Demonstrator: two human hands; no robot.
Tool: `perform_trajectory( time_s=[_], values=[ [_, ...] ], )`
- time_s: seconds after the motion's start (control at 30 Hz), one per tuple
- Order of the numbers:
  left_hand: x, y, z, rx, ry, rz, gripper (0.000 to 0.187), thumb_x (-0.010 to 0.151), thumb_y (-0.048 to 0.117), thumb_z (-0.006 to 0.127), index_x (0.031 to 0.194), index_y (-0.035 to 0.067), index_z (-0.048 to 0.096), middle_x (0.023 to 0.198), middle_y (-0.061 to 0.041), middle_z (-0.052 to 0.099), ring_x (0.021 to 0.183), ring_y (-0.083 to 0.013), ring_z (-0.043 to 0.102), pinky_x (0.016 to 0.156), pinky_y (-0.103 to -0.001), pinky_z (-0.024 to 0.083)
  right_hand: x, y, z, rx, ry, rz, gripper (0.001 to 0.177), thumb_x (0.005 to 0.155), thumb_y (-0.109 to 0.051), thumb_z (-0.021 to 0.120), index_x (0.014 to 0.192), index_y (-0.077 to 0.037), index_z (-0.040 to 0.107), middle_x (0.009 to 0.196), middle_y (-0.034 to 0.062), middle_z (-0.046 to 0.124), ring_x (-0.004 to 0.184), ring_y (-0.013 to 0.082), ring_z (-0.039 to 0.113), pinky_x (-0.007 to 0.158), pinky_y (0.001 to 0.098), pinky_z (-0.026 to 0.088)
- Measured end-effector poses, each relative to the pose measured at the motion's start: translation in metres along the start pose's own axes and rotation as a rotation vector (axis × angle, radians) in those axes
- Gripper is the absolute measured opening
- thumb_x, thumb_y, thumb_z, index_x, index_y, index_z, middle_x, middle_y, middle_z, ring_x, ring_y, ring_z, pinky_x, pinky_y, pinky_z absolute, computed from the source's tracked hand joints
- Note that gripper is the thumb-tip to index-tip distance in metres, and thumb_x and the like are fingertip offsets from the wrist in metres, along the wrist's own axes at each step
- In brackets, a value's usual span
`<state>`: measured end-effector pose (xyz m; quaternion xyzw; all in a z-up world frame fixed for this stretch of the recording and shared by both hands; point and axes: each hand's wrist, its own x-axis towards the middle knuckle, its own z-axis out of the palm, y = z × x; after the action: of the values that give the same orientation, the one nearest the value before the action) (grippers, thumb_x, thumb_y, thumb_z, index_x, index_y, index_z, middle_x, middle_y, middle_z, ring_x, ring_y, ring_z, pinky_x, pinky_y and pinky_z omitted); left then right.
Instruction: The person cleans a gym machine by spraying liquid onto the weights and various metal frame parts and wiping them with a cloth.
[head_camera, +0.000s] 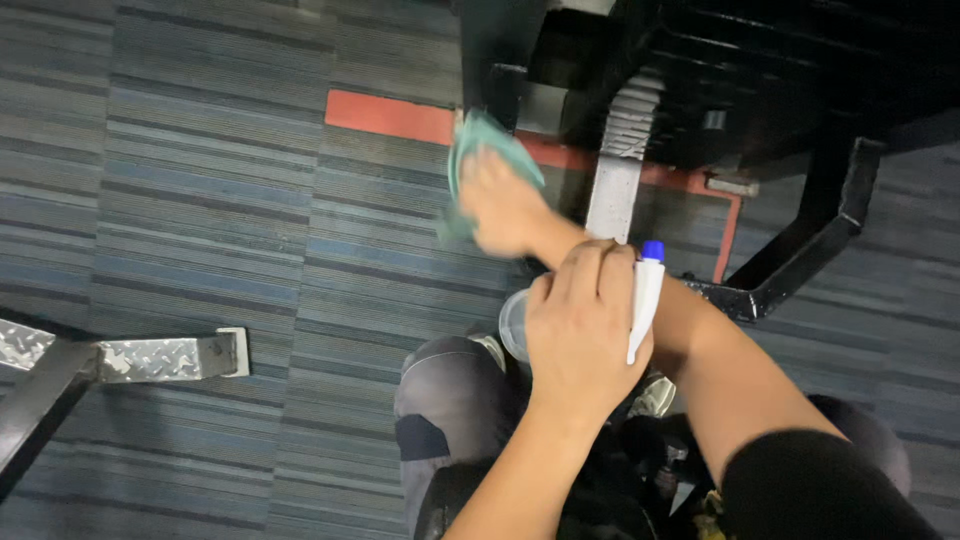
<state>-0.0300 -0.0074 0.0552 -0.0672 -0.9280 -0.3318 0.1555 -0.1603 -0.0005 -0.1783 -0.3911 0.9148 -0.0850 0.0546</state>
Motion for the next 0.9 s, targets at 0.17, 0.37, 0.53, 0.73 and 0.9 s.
perform_trajectory(
  time_s=[0.17,0.37,0.53,0.73,0.9],
  values=[
    [-0.009,0.0,0.022,0.009,0.029,-0.013,0.039,0.081,0.028,0.062,0.116,0.01,0.061,0.106,-0.003,0.062,0.102,-0.0219,0.07,0.078,-0.037,0.052,-0.104,-0.018,0.009,-0.064,-0.133,-0.3,0.069,0.057,-0.052,0.077,0.118,-0.019,0.07,0.141,0.0061,0.057,0.125,0.0295,0.051,0.111,0.0497,0.034],
    [-0.009,0.003,0.021,-0.065,-0.005,-0.001,0.037,0.084,0.025,0.06,0.118,0.01,0.063,0.107,-0.002,0.064,0.102,-0.0211,0.071,0.079,-0.037,0.054,-0.088,-0.021,-0.02,-0.04,-0.207,0.306,0.119,0.069,-0.04,0.081,0.166,-0.025,0.014,0.171,0.017,0.009,0.157,0.04,0.013,0.128,0.045,0.022],
    [-0.011,0.0,0.024,-0.018,0.054,0.073,0.035,0.085,0.03,0.058,0.113,0.011,0.064,0.104,-0.003,0.064,0.103,-0.0202,0.072,0.074,-0.036,0.054,-0.005,0.031,0.003,0.689,-0.084,0.987,0.068,0.108,-0.058,0.024,0.145,-0.014,0.059,0.114,0.0347,0.07,0.122,0.0435,0.064,0.107,0.0539,0.047],
    [-0.014,0.003,0.031,-0.126,0.041,0.014,0.03,0.086,0.025,0.057,0.112,0.01,0.064,0.103,-0.005,0.064,0.099,-0.023,0.072,0.069,-0.037,0.053,-0.049,0.03,0.018,0.341,-0.047,0.62,0.057,0.106,-0.032,0.038,0.149,0.001,0.052,0.092,0.0299,0.073,0.092,0.0432,0.074,0.094,0.0495,0.058],
    [-0.01,0.004,0.026,-0.159,0.034,0.025,0.032,0.085,0.026,0.06,0.112,0.01,0.066,0.103,-0.006,0.066,0.101,-0.0268,0.072,0.072,-0.04,0.052,-0.099,0.061,0.044,-0.138,-0.066,0.056,0.055,0.093,-0.008,0.045,0.147,0.002,0.05,0.088,0.0209,0.075,0.065,0.0316,0.075,0.059,0.0452,0.06]
  ],
)
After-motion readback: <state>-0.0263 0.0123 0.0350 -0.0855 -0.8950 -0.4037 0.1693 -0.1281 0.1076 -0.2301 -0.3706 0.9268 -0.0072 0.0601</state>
